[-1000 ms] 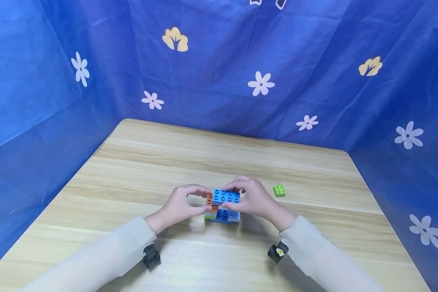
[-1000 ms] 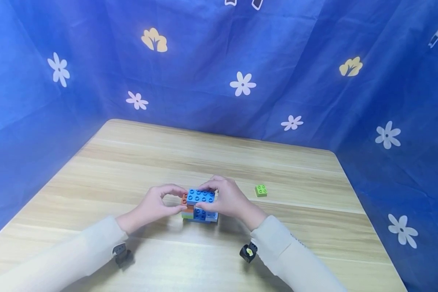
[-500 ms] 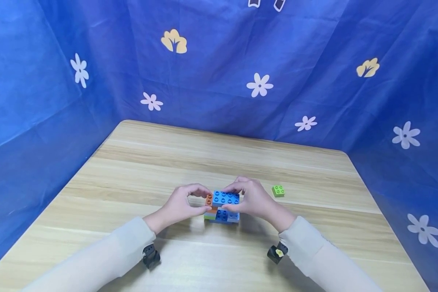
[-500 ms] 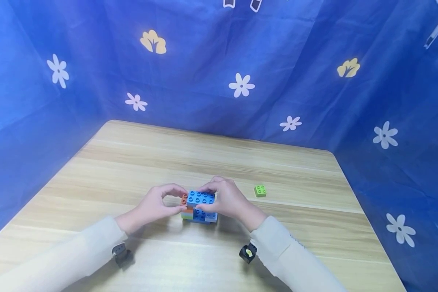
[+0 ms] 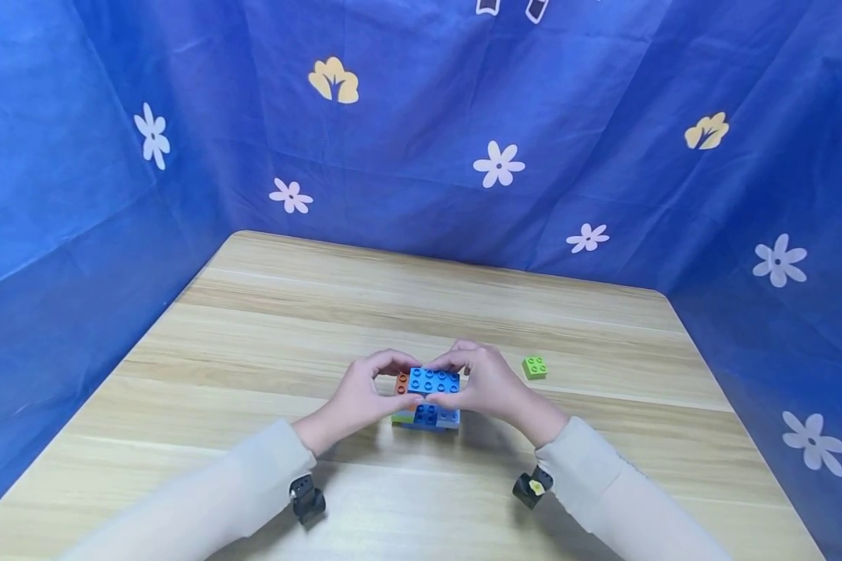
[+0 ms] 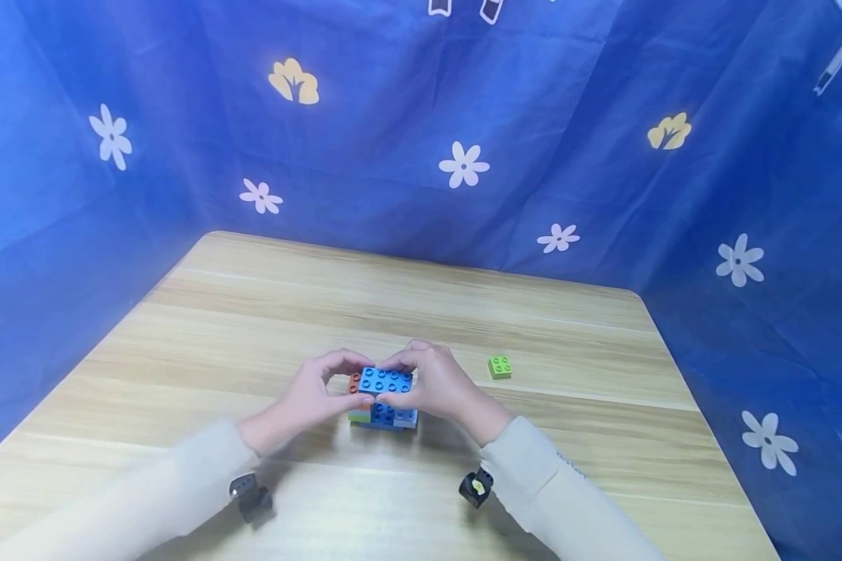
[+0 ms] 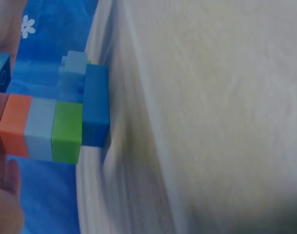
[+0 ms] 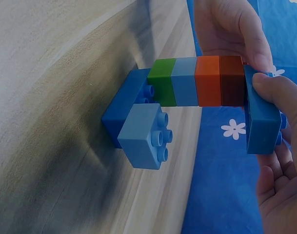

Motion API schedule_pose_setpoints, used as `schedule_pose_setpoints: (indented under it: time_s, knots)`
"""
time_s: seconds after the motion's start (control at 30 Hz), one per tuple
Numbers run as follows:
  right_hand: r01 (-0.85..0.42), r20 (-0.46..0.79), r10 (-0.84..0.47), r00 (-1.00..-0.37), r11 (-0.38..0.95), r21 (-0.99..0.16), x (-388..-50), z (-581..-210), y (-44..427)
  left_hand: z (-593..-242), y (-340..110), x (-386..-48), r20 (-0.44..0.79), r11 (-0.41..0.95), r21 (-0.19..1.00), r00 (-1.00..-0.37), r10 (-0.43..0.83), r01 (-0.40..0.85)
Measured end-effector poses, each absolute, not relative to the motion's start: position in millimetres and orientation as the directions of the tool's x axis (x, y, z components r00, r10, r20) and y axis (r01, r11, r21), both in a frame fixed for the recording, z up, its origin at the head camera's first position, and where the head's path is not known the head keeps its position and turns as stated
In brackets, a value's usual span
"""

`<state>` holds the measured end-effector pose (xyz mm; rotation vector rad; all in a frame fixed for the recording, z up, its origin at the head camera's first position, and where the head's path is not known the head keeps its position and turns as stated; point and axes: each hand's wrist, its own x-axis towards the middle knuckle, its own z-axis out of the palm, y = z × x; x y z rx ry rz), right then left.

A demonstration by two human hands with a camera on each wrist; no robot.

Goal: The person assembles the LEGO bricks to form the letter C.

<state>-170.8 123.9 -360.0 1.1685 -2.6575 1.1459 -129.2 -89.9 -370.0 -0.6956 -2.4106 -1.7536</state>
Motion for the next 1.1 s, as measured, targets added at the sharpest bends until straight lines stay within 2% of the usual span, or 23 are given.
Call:
schedule_pose_setpoints:
  time_s: [0.2, 0.47, 0.77, 1.1]
  knots:
    - [-0.662, 0.315, -0.63, -0.71, 0.445, -0.603, -171.3, -362.6, 123.9, -376.1, -88.7, -129.8, 0.349, 0.221, 0.881, -0.891, 0.291, 0.418]
    - [-0.715, 0.391, -0.634, -0.667, 0.399, -0.575, -169.6, -371.0, 130.8, -410.0, -92.0, -145.0, 0.366, 0.212, 0.88, -0.892, 0.266, 0.424]
    - [-0.74, 0.453, -0.61, -0.651, 0.374, -0.56, -176.3, -394.2, 163.0, -414.3, -92.9, -146.2, 0.373, 0.195, 0.881, -0.887, 0.272, 0.43]
    - [-0.638, 0.412, -0.493, -0.767, 0.511, -0.576, -195.0, -418.2, 213.7, -413.5, -92.4, -145.0, 0.333, 0.176, 0.906, -0.905, 0.266, 0.385]
